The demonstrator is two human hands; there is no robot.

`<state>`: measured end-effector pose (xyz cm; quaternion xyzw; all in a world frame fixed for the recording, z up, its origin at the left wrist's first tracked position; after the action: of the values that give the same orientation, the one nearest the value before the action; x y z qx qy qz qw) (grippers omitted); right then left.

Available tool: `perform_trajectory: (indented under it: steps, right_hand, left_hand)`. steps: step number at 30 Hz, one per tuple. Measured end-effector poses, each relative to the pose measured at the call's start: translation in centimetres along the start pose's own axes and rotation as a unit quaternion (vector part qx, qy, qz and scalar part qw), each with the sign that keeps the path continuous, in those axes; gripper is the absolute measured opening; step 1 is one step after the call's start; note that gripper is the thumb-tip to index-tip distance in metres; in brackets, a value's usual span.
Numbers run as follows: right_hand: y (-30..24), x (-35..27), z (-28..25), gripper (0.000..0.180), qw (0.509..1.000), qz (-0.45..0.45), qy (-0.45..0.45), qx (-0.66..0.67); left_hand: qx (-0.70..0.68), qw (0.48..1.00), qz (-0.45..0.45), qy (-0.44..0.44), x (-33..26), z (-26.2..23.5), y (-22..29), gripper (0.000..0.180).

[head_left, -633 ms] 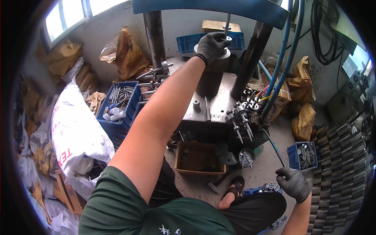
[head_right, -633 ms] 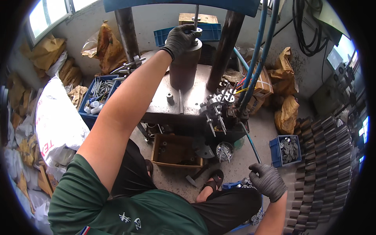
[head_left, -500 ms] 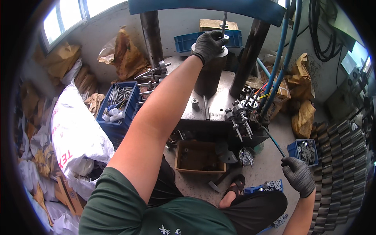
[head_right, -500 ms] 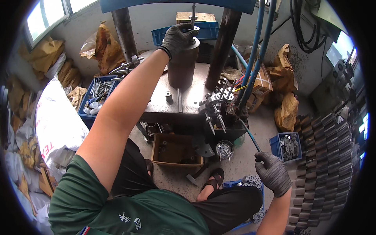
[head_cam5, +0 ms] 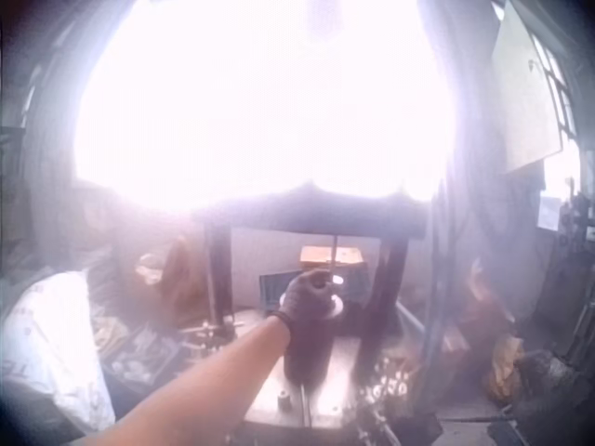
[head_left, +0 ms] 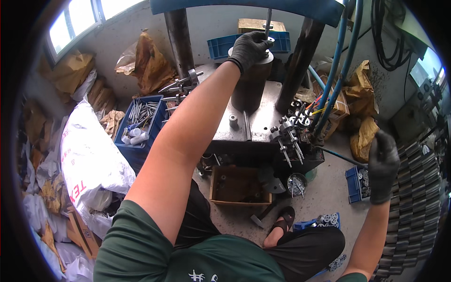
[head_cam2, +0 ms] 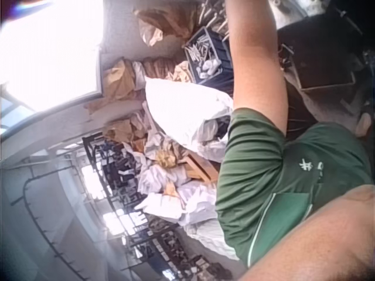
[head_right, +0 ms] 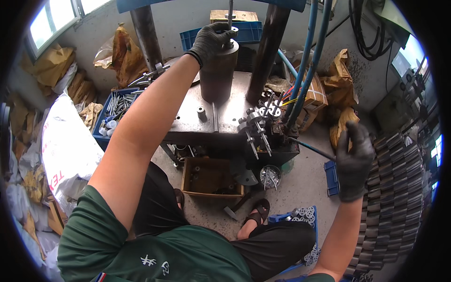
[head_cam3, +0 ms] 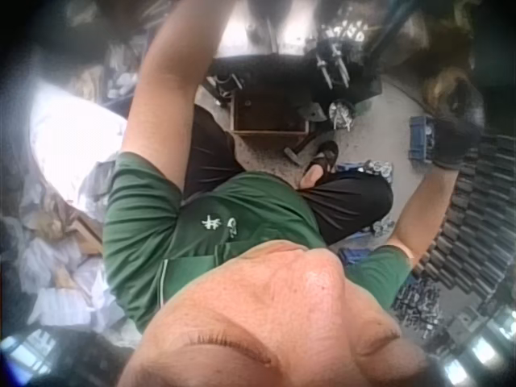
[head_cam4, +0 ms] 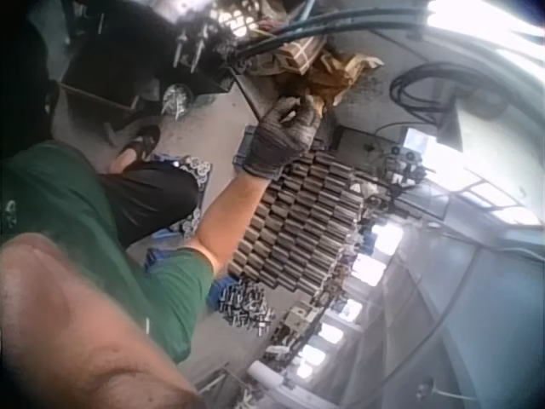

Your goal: Operating a mechanical press or assembly station to process small metal components.

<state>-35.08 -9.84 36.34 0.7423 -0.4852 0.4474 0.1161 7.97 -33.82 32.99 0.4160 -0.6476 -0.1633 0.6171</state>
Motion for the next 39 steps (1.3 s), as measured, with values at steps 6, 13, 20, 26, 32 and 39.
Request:
perform_trajectory:
  steps: [6,13,20,26,32,39]
  right_hand:
    - [7.2,8.0,2.5,0.025,0.988,0.146,-0.012,0.043]
    - [4.9,0.4,2.4,0.030,0.978,0.127,-0.165,-0.013]
    - [0.1,-14.3,4.0,0.036,0.846,0.166,-0.502,-0.076]
    - [0.6,-12.3,3.5,0.035,0.863,0.203,-0.462,-0.031]
    - [1.8,-11.1,3.1,0.035,0.879,0.241,-0.410,0.034]
    - [1.2,-14.7,4.1,0.038,0.811,0.182,-0.548,-0.097]
  left_hand:
    - [0.002,1.000,0.020,0.001,0.3,1.1,0.4,0.041]
    - [0.028,0.999,0.011,0.012,-0.5,-0.2,1.2,0.040]
    - [0.002,1.000,-0.006,0.013,-0.2,0.4,0.7,0.042]
    - [0.120,0.990,0.077,0.002,0.1,-0.1,1.8,0.043]
    - [0.089,0.996,0.010,0.017,-0.4,-0.1,1.2,0.039]
    - [0.087,0.996,0.027,0.013,-0.5,0.1,2.0,0.042]
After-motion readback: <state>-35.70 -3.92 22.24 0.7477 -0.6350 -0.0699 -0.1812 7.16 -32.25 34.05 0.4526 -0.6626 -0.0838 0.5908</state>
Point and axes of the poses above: each hand's wrist, its own x-axis towards the middle knuckle, its own z-axis out of the palm, y = z × x, the point moved 9 cm from there along x, towards the middle knuckle, and after that the axes turned 10 degrees about z, right-handed, at the moved point
